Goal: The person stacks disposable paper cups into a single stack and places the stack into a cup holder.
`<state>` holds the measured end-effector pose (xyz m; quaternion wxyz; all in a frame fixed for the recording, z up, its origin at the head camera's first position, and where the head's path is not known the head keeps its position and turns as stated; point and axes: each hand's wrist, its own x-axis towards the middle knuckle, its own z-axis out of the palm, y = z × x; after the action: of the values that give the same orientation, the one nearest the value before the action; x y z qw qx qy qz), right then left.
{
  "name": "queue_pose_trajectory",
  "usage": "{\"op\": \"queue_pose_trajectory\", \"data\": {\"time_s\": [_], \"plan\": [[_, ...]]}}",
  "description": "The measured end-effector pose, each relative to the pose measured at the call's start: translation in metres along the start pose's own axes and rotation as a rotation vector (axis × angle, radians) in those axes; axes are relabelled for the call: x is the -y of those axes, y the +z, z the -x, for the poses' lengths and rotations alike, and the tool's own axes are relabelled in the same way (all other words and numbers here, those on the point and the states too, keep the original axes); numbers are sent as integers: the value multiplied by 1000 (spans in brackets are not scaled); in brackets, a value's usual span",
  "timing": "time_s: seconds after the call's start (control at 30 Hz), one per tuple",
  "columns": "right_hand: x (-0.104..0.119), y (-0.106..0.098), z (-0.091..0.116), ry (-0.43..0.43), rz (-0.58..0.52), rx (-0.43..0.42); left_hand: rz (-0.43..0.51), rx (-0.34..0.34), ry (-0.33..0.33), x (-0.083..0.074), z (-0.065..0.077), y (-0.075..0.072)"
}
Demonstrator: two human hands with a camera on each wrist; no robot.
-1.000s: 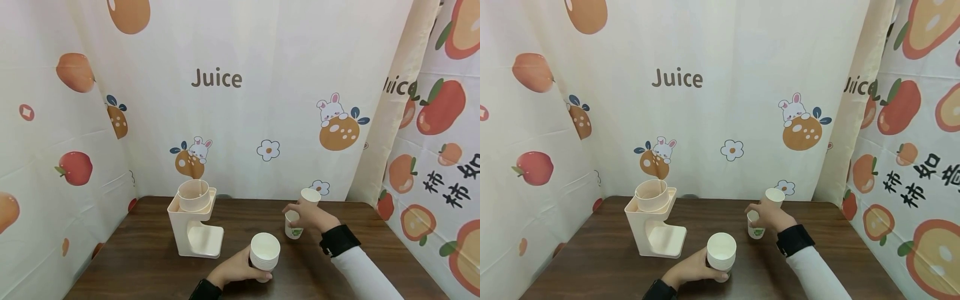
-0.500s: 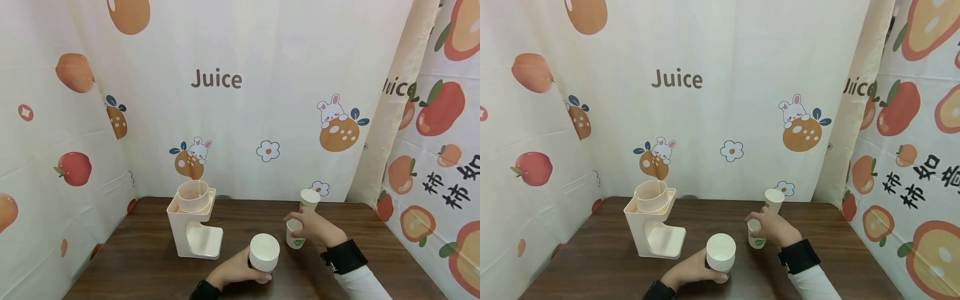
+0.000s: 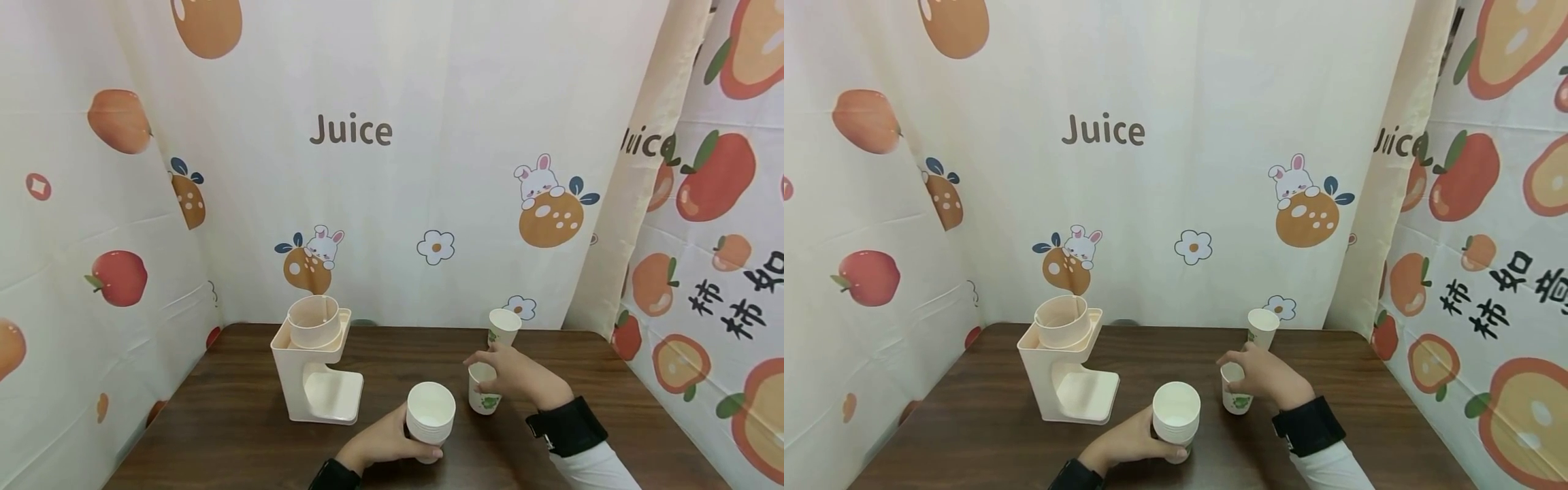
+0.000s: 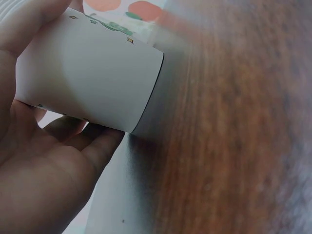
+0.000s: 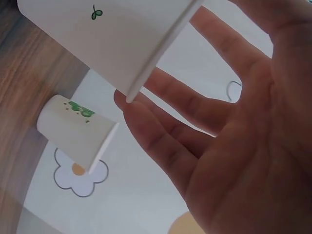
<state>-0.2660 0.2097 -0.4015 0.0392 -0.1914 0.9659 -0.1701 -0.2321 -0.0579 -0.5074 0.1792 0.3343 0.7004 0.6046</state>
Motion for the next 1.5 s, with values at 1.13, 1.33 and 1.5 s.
{"op": "queue_pose_trajectory", "data": {"time_s": [1.13,1.33,1.5], "plan": [[54,-70,47,-257,51,-128,31,18,2,-1,-1,0],[63,-74,48,-307,52,-147,28,29,6,0,-3,-1],[73,-73,47,-372,57,-163,25,42,4,0,-4,-1]]}}
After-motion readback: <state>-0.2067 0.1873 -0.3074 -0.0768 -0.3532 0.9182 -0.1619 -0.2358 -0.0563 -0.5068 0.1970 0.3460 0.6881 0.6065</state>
